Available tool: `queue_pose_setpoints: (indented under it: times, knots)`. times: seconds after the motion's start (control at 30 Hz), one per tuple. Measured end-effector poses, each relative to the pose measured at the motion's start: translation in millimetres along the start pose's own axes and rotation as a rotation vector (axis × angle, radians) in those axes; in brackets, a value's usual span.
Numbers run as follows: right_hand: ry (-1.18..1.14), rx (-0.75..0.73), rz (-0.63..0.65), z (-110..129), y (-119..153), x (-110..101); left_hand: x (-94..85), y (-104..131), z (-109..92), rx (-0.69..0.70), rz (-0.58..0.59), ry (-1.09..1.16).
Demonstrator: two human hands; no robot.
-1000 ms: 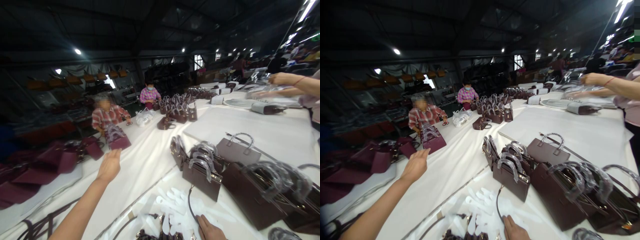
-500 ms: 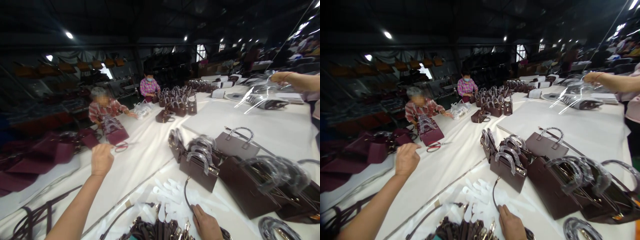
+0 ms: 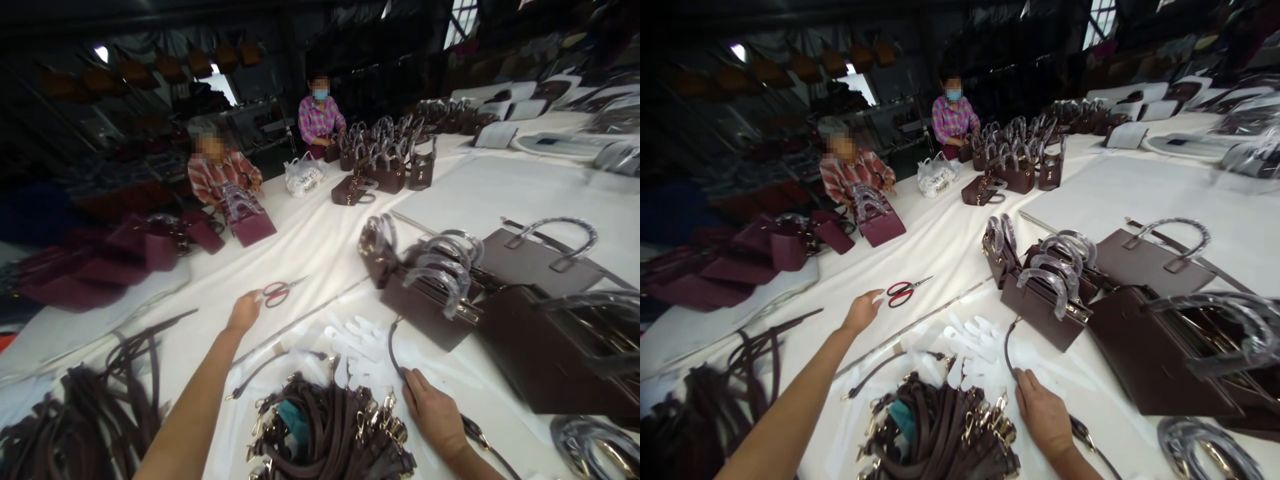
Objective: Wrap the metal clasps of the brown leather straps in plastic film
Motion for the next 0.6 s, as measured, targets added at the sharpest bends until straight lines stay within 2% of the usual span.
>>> queue_pose_setpoints:
  times: [0.17, 0.27, 0.33, 0.4, 0.47, 0.53, 0.6]
  knots:
    - [0.064, -0.039, -0.033, -1, 2, 4, 65.6, -32, -14, -0.023, 0.098, 0.062]
    - [0.068, -0.052, -0.017, 2, 1, 1, 89.5, -48, -21, -0.031, 0.145, 0.101]
    - [0.057, -0.041, 0.011, 4, 0, 0, 96.4, -56, -24, -0.056, 0.164, 0.119]
    - [0.042, -0.031, 0.038, 4, -2, -2, 94.3, -60, -24, -0.109, 0.158, 0.131]
    - [0.031, -0.016, 0.064, 4, -4, -5, 82.8, -56, -22, -0.191, 0.117, 0.15]
    - [0.021, 0.01, 0.105, 4, -7, -9, 63.8, -41, -22, -0.286, 0.053, 0.192]
    - [-0.003, 0.035, 0.171, 6, -11, -13, 42.0, -11, -28, -0.371, 0.01, 0.287]
Point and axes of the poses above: each hand's wrist, its own y-axis away from the middle knuckle, its own x-axis out of the palm, z = x × y, the point moved 7 cm from there along -y, towards the middle knuckle, and after that the axes turned 7 degrees about -z, right-handed, at the moved point
